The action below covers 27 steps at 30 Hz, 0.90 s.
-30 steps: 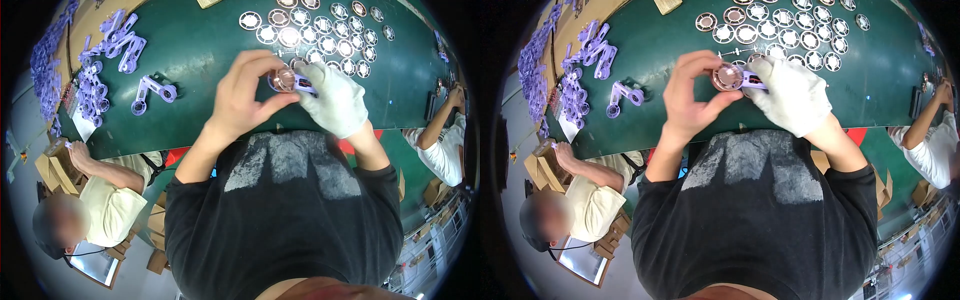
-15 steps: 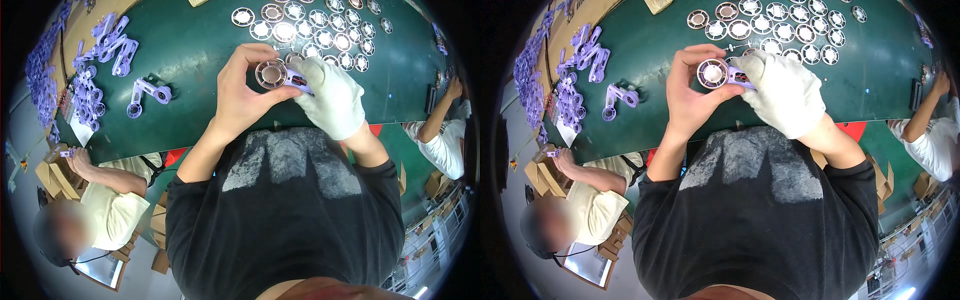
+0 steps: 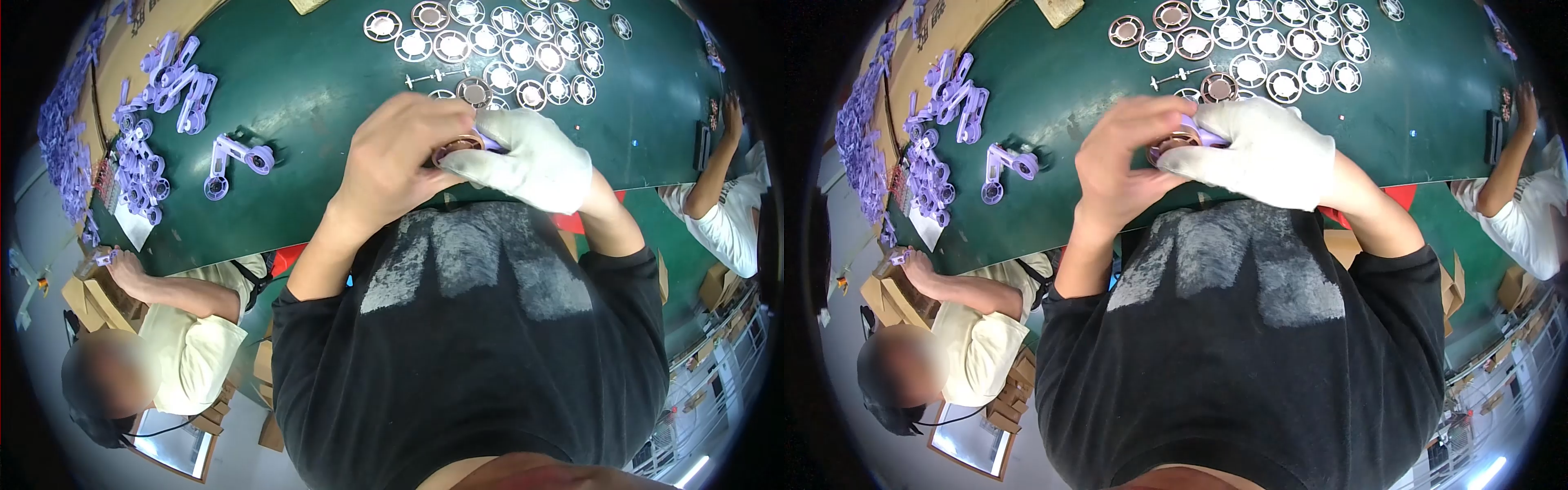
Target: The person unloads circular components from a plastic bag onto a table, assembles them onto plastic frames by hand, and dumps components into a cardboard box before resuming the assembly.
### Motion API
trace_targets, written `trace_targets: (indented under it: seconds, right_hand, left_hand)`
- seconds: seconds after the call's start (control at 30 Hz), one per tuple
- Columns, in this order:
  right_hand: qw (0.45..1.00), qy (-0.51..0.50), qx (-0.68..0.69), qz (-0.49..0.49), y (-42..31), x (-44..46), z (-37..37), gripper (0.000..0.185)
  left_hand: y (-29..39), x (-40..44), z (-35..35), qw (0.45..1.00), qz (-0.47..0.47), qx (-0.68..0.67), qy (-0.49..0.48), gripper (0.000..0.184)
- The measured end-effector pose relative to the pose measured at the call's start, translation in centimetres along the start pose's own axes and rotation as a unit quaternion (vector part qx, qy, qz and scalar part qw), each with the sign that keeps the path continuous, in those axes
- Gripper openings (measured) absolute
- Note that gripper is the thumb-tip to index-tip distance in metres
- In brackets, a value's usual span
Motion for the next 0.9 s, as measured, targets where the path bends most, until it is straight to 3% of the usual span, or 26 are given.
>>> trace_targets:
  seconds: [0.03,0.17,0.27,0.3,0.4,0.43,0.57,0.63,0.67,0.7,0.73,0.8,0.9]
  right_hand:
    - [0.999,0.024,0.04,-0.013,-0.1,-0.2,-0.1,0.039]
    - [0.994,0.045,-0.017,-0.1,-1.2,-1.0,0.0,0.028]
    - [0.978,0.083,-0.121,-0.146,-1.7,-1.3,-0.5,0.031]
    - [0.954,0.162,-0.132,-0.215,-1.9,-1.6,-0.8,0.028]
    - [0.903,0.232,-0.221,-0.285,-1.8,-2.5,-1.0,0.026]
    - [0.892,0.257,-0.228,-0.295,-1.8,-2.7,-0.9,0.027]
    - [0.869,0.326,-0.243,-0.282,-1.0,-2.9,-0.5,0.031]
    - [0.842,0.377,-0.267,-0.277,-1.4,-2.8,-1.9,0.039]
    - [0.868,0.367,-0.251,-0.224,-1.1,-2.8,-2.4,0.043]
    - [0.877,0.38,-0.2,-0.214,-1.8,-3.2,-3.6,0.046]
    - [0.886,0.391,-0.146,-0.203,-2.2,-3.4,-4.6,0.049]
    - [0.857,0.454,-0.158,-0.187,-1.1,-4.1,-6.2,0.049]
    - [0.838,0.503,-0.095,-0.189,0.0,-5.6,-7.8,0.046]
  left_hand:
    - [0.0,0.3,-0.4,0.999,-0.033,0.021,-0.022,0.063]
    - [0.6,0.4,0.4,0.994,-0.039,-0.097,-0.044,0.075]
    - [0.8,-0.1,0.4,0.96,-0.058,-0.273,0.033,0.076]
    - [0.5,-0.4,0.9,0.96,-0.049,-0.27,0.054,0.066]
    - [0.3,-0.7,1.5,0.943,-0.097,-0.311,0.065,0.044]
    - [0.5,-0.4,1.3,0.939,-0.109,-0.32,0.056,0.027]
    - [-1.0,0.8,1.3,0.943,-0.129,-0.304,0.041,0.023]
    - [-1.3,3.0,0.4,0.98,-0.108,-0.168,-0.022,0.021]
    - [-1.7,4.3,-0.3,0.99,-0.092,-0.095,-0.048,0.021]
    - [-3.4,5.4,-0.5,0.979,-0.164,-0.067,-0.097,0.02]
    - [-6.0,6.3,-0.4,0.953,-0.244,-0.171,-0.047,0.016]
    - [-13.3,8.6,-2.4,0.905,-0.403,-0.127,-0.048,0.026]
    - [-23.2,15.7,-3.5,0.861,-0.416,-0.28,0.085,0.03]
Point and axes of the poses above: each hand's wrist, its own x-axis towards the middle knuckle, its own z-axis out of the palm, y = z × x, the point moved 7 cm from there along x, towards the middle knuckle, and after that the axes turned 2 degrees about z, right-handed, at the moved point
